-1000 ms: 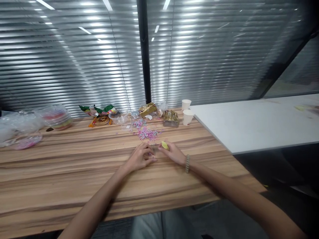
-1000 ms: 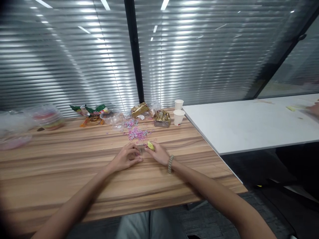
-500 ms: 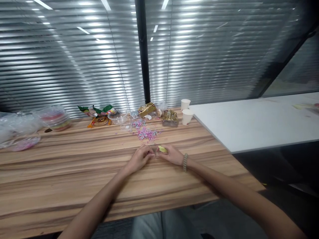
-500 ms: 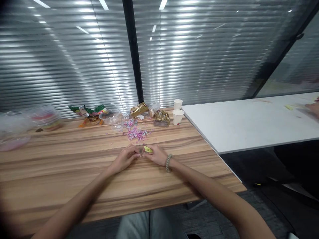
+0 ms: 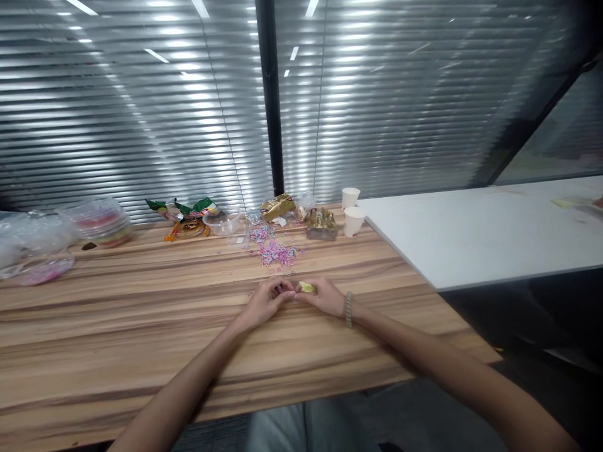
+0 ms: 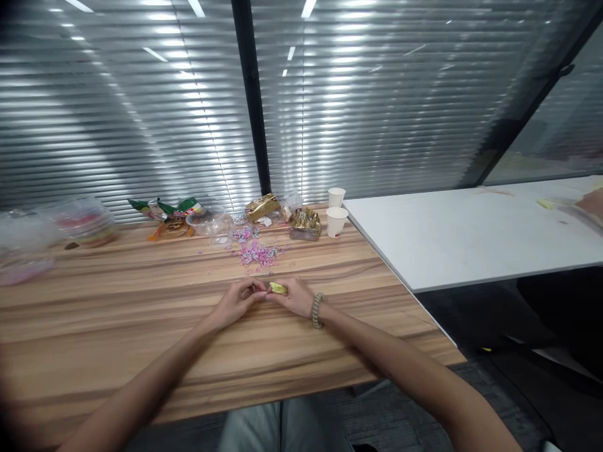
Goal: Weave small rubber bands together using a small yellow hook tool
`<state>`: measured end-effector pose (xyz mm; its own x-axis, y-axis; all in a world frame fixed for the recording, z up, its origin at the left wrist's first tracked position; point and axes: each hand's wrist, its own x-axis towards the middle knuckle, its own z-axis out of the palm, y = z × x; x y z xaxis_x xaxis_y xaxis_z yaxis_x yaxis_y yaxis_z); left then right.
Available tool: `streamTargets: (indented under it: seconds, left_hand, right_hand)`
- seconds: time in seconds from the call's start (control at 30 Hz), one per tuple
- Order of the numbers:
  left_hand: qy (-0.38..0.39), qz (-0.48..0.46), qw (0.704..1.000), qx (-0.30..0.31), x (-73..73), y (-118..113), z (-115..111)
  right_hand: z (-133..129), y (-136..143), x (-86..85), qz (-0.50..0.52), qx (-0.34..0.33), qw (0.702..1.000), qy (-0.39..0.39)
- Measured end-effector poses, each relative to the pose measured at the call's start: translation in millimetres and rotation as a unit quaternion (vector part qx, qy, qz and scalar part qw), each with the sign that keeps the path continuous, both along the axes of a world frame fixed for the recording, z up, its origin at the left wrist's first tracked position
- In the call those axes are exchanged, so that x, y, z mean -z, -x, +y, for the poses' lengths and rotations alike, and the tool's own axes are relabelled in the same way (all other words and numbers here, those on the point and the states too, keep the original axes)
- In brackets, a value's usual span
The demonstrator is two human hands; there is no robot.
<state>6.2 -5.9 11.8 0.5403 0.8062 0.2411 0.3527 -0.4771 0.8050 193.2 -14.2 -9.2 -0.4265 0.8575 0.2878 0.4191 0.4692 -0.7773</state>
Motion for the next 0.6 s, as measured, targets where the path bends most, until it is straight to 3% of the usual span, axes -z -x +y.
streamTargets:
  seconds: [0.17, 0.33, 0.6]
  left_hand:
    - [-0.014, -0.021, 0.999, -0.023, -1.1, -0.5, -0.5]
    - [-0.031, -0.044, 0.998, -0.041, -3.5, 0.5, 0.1]
    - [-0.041, -0.064, 0.997, 0.025, -2.3, 0.0, 0.2]
  right_hand:
    - [0.4, 0.2, -2.0, 0.041, -0.004, 0.998, 0.056]
    - [-1.5, 1.5, -7.0, 0.126, 0.016, 0.978, 0.168]
    - [-4.0, 3.9, -11.4, 0.176, 0.014, 0.959, 0.221]
